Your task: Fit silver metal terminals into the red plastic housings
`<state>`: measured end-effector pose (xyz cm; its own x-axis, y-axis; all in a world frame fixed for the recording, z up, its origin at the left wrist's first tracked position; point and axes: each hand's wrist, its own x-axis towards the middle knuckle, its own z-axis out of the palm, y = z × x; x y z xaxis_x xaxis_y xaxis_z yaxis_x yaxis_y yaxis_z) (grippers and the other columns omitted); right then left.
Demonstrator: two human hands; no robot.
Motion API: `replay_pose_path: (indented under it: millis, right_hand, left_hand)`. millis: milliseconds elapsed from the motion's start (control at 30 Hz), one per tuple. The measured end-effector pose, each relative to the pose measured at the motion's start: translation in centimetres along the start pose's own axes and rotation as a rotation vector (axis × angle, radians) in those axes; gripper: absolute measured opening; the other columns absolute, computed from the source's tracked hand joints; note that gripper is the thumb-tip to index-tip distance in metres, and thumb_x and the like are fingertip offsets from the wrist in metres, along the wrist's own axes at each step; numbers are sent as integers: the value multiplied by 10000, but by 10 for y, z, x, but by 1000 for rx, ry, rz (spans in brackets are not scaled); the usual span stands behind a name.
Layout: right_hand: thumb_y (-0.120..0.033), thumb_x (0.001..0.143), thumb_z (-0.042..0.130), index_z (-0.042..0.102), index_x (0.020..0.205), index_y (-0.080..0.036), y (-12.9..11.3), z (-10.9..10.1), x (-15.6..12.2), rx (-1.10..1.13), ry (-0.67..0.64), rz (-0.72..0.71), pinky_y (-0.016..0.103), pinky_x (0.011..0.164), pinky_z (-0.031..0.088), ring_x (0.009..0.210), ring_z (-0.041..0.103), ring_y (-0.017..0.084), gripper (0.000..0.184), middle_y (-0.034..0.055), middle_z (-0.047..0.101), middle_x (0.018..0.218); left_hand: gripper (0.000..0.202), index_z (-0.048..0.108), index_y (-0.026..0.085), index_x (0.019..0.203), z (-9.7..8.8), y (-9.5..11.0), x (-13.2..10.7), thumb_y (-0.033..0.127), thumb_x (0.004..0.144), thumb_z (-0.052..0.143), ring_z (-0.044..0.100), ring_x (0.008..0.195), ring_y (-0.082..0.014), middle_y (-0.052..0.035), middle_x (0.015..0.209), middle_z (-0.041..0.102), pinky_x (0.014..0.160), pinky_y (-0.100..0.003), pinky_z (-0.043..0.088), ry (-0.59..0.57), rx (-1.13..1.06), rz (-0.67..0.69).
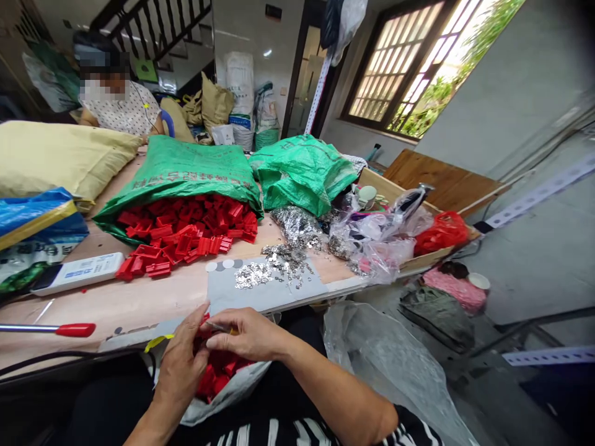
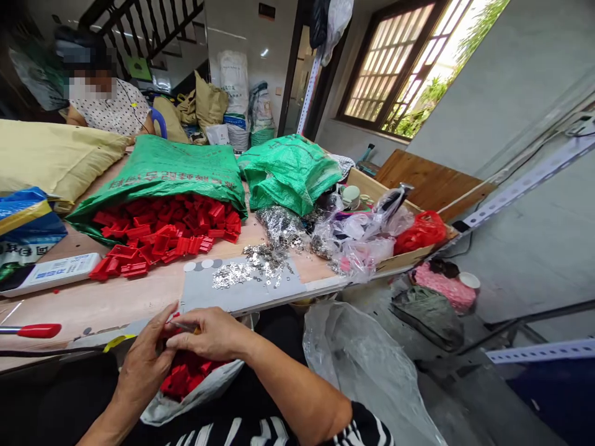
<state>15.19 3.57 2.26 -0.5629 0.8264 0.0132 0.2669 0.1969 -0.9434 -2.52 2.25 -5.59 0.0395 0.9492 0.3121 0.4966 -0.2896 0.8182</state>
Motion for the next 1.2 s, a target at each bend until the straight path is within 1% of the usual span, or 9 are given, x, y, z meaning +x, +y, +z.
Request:
replay_pose_path:
  millis: [67,133,233,333,433,533,800,1100,1200]
  right_hand:
    - [-314,843,619,663,1131,-230,-2,2,-11,19,-16,4,230,833,459,963,629,172,304,5,695,1047]
    - [-310,845,613,650,1150,-227,-2,-2,-18,61,-3,13,233,830,464,967,629,171,318,12,689,1066]
    - [-294,853,592,645,1121,-209,8,-24,-29,13,154,72,235,811,469,948,627,164,286,25,687,1054]
    - [-221,849,566,663,978,-204,28,-61,-46,-408,464,235,266,821,438,913,613,171,162,37,685,985]
    - [-182,836,561,645,932,-205,46,-93,-67,-736,646,458,267,764,412,865,610,178,131,44,681,936]
    - [-206,846,554,635,894,-204,55,-106,-79,-840,663,563,251,711,387,843,610,178,94,42,680,890]
    - [-324,857,571,598,866,-219,67,-97,-69,-880,682,575,230,622,331,772,593,152,109,14,667,863]
    - [-255,867,503,608,876,-209,61,-102,-82,-930,798,611,245,587,325,717,614,176,115,41,676,793]
    - [-269,858,504,610,909,-204,56,-104,-83,-796,856,510,252,629,376,729,623,180,134,45,685,822]
  left_hand:
    - [397,630,248,1146,2,-2,0,244,752,581,629,1049,-267,-75,1143,679,909,-424,511,-34,33,106]
    - [355,665,247,1085,2,0,1,262,736,603,651,1006,-263,-56,1076,711,897,-401,519,-61,17,83]
    - [383,670,238,1074,-1,7,1,354,709,669,684,927,-258,-41,1003,737,814,-348,555,-101,-85,-172]
    - [475,650,215,1108,-6,16,2,434,689,699,701,876,-250,-35,938,751,725,-304,576,-148,-314,-445]
    - [524,670,190,1059,-9,22,3,457,616,754,706,847,-254,-43,916,752,668,-283,584,-133,-454,-553]
    - [533,689,178,1012,-7,28,4,438,558,795,709,829,-255,-47,892,751,660,-281,587,-105,-504,-572]
    - [575,616,171,1076,2,36,3,359,569,812,708,788,-220,-48,881,750,701,-285,586,-160,-688,-639]
    - [471,544,178,1013,1,37,8,335,636,778,708,842,-210,-49,922,740,768,-320,590,-64,-678,-512]
    - [437,545,180,990,3,43,10,342,648,763,708,860,-221,-51,928,736,809,-356,582,-40,-631,-421]
